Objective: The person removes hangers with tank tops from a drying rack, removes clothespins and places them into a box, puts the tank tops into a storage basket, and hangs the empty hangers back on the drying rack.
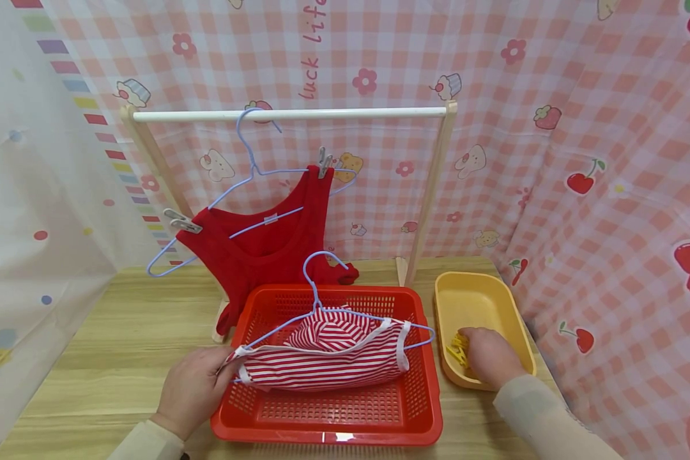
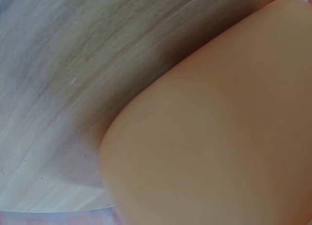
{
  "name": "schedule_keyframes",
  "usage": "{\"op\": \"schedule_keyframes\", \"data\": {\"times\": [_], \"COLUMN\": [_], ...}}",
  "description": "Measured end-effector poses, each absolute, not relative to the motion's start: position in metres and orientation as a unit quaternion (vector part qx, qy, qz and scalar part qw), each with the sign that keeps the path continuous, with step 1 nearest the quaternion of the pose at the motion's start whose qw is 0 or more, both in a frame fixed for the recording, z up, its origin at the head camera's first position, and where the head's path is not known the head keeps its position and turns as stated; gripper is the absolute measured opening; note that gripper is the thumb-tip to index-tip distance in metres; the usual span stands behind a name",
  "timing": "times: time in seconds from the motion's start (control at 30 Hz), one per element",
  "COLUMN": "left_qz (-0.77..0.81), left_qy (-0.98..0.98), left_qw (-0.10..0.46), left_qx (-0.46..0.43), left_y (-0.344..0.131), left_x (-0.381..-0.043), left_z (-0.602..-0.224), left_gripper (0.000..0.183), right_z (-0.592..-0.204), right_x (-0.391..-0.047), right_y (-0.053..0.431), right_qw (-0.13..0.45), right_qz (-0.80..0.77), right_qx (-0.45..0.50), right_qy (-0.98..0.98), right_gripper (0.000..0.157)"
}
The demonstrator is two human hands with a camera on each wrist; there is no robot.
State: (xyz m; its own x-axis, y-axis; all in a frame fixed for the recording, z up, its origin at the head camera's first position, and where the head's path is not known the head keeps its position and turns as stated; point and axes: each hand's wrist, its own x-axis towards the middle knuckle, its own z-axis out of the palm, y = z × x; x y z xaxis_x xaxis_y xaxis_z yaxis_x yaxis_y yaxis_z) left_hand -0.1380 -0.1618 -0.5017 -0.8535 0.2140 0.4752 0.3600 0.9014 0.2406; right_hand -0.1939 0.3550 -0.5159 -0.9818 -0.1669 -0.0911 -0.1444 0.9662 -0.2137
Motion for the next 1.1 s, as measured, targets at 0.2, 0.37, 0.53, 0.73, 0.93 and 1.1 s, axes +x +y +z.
{"op": "schedule_keyframes", "data": {"times": [0.2,0.37,0.53,0.73,0.93,1.1], "left_qz": [-0.159,-0.156,-0.157,-0.156,-0.159,-0.159], "left_qy": [-0.946,-0.944,-0.945,-0.949,-0.951,-0.95], "left_qw": [0.234,0.244,0.24,0.228,0.222,0.226], "left_qx": [-0.156,-0.16,-0.156,-0.151,-0.149,-0.149], "left_y": [-0.1621,-0.1625,-0.1622,-0.1617,-0.1615,-0.1611], "left_x": [-0.1382,-0.1382,-0.1381,-0.1379,-0.1377,-0.1377], "left_z": [-0.5027,-0.5039,-0.5033,-0.5018,-0.5008,-0.5009], "left_gripper": [0.013,0.014,0.014,0.012,0.01,0.011], "right_z": [-0.5155,-0.5158,-0.5169,-0.5184,-0.518,-0.5176], "right_x": [-0.1943,-0.1951,-0.1951,-0.1942,-0.1932,-0.1928], "right_y": [0.3554,0.3568,0.3582,0.3595,0.3603,0.36], "right_qw": [0.053,0.061,0.056,0.049,0.044,0.04], "right_qz": [-0.117,-0.123,-0.105,-0.093,-0.091,-0.079], "right_qx": [-0.067,-0.05,-0.062,-0.066,-0.062,-0.069], "right_qy": [0.989,0.989,0.991,0.992,0.993,0.994], "right_gripper": [0.032,0.033,0.037,0.038,0.031,0.028]}}
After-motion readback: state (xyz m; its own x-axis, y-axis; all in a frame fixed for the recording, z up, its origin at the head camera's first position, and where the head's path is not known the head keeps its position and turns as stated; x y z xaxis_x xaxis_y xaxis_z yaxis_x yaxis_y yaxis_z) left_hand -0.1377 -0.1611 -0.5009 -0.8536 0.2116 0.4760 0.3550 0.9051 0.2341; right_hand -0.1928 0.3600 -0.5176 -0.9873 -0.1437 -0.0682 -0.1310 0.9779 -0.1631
